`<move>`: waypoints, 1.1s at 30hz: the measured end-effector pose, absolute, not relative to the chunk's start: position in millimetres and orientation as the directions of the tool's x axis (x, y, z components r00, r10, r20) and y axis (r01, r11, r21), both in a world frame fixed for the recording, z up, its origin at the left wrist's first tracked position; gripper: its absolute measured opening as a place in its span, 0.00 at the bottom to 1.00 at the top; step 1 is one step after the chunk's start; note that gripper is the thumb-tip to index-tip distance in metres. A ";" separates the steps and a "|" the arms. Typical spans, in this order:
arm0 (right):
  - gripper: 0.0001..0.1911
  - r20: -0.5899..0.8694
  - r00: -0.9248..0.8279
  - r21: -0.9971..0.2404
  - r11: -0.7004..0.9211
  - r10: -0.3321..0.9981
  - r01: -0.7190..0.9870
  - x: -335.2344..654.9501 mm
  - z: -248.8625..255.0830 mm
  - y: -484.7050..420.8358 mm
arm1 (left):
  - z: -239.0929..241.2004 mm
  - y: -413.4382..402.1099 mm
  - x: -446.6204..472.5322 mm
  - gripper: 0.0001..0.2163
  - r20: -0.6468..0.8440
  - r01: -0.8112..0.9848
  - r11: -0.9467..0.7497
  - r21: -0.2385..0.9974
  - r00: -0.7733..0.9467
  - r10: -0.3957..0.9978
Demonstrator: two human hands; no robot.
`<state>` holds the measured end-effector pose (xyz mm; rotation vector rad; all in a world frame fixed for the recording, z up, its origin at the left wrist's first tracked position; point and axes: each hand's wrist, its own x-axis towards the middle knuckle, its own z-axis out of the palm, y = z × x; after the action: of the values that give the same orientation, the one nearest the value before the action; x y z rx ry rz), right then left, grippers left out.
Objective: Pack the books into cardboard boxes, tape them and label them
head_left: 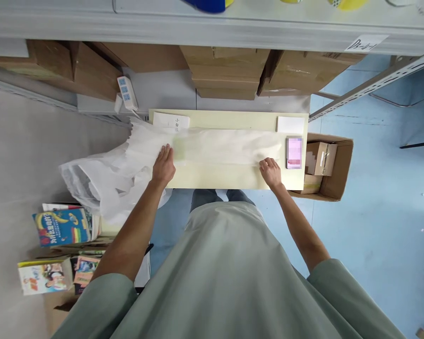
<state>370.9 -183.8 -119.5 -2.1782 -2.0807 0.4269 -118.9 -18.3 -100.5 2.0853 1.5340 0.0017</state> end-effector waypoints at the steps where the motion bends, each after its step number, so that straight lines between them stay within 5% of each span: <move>1: 0.17 -0.161 0.013 -0.267 -0.056 0.987 0.962 371.1 -120.0 -187.6 | -101.1 -20.8 -119.7 0.37 -0.349 0.891 -0.206 0.405 0.359 0.865; 7: 0.14 -0.224 0.021 -0.301 -0.090 0.974 0.949 366.8 -111.3 -194.1 | -95.2 -35.3 -93.9 0.51 -0.431 0.908 -0.241 0.342 0.380 0.818; 13: 0.28 -0.065 -0.027 -0.455 -0.006 0.997 0.890 308.5 -108.0 -111.3 | -108.3 -10.8 22.0 0.37 -0.252 0.789 -0.375 0.487 0.538 0.804; 17: 0.34 -0.104 -0.135 -0.531 0.059 0.985 0.846 242.6 -125.3 -58.3 | -137.5 -4.2 80.8 0.35 -0.249 0.782 -0.346 0.518 0.525 0.814; 25: 0.36 -0.200 -0.111 -0.500 -0.004 0.974 0.866 248.5 -149.7 -98.2 | -162.5 -24.1 53.9 0.43 -0.203 0.797 -0.326 0.508 0.479 0.854; 30: 0.40 -0.195 0.179 -0.405 -0.245 0.964 0.881 272.8 -146.5 -114.6 | -160.2 -22.4 52.1 0.44 -0.191 0.800 -0.326 0.503 0.471 0.861; 33: 0.40 -0.197 0.129 -0.407 -0.201 0.972 0.891 249.0 -148.7 -95.0 | -160.7 -23.6 55.6 0.44 -0.195 0.804 -0.304 0.511 0.453 0.870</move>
<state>249.0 -95.0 -148.7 -2.2093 -1.8525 0.6279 55.6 -23.6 -160.7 2.1604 1.3943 0.1588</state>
